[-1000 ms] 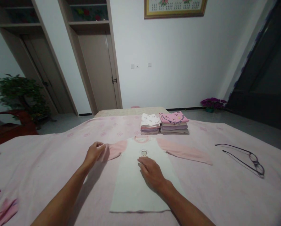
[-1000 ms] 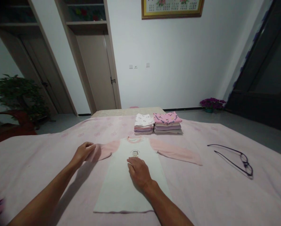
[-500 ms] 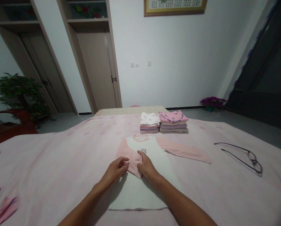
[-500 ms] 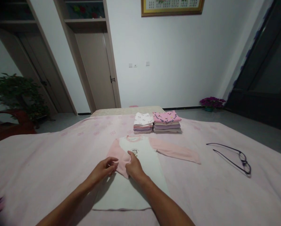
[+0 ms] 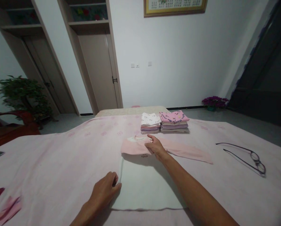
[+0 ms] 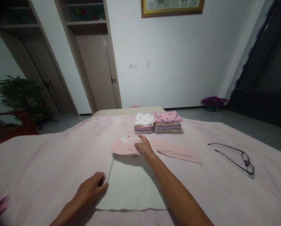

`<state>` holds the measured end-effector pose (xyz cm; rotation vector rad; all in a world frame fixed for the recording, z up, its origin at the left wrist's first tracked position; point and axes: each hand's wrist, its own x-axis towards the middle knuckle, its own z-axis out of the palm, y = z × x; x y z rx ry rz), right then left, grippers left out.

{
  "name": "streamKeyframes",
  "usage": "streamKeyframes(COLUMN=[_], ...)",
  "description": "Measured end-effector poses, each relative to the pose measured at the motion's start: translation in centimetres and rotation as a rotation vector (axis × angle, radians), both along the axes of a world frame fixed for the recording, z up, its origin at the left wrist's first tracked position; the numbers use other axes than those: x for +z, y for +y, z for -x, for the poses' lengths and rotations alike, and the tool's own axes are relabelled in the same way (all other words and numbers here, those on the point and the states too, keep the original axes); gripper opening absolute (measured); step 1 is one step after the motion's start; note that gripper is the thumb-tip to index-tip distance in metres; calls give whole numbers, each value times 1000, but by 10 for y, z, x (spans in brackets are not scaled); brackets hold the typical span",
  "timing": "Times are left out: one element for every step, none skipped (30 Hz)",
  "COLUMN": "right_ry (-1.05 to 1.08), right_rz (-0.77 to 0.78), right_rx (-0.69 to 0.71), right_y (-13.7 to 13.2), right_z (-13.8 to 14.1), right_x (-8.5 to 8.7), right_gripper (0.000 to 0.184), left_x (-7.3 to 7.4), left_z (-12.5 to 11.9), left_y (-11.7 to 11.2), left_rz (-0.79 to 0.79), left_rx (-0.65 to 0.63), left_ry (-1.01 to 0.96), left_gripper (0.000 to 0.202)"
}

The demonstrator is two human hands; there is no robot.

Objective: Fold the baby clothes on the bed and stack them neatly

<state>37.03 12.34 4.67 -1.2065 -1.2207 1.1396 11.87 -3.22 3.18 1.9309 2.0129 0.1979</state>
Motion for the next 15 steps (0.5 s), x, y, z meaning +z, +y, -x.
streamKeyframes(right_ry=[3, 12, 26, 41, 60, 80, 100, 113, 120, 122, 118, 109, 94, 72, 43], right_rz=[9, 19, 21, 10, -7, -23, -37, -49, -61, -71, -85, -102, -122, -142, -160], right_rx=[-6, -15, -26, -35, -44, -54, -62, -68, -71, -73, -74, -75, -76, -78, -78], right_y=[1, 2, 3, 3, 4, 5, 6, 7, 9, 10, 11, 12, 13, 13, 13], right_z=[-4, -8, -13, -17, -21, -25, -29, -32, -36, -39, -42, -45, -47, -49, -50], right_x=[5, 10, 15, 19, 23, 27, 29, 32, 33, 34, 36, 36, 37, 38, 38], right_gripper=[82, 83, 83, 83, 81, 80, 79, 77, 74, 71, 68, 65, 61, 59, 56], left_x=[1, 3, 5, 7, 9, 11, 12, 13, 13, 12, 11, 9, 7, 5, 2], left_z=[-1, -2, -3, -5, -8, -11, -16, -22, -28, -34, -40, -45, -49, -51, -52], left_y=[1, 2, 3, 4, 5, 5, 6, 6, 6, 6, 7, 8, 9, 12, 16], left_rz=[2, 2, -2, -8, -19, -30, -43, -55, -63, -60, -47, -26, 0, 33, 67], left_rx=[-1, -9, -23, -41, -62, -82, -101, -119, -141, -169, -198, -227, -253, -273, -284], left_ry=[-4, -11, -17, -25, -35, -46, -61, -82, -113, -153, -197, -244, -290, -337, -386], left_gripper=[10, 9, 8, 6, 6, 8, 11, 14, 16, 17, 18, 19, 20, 20, 19])
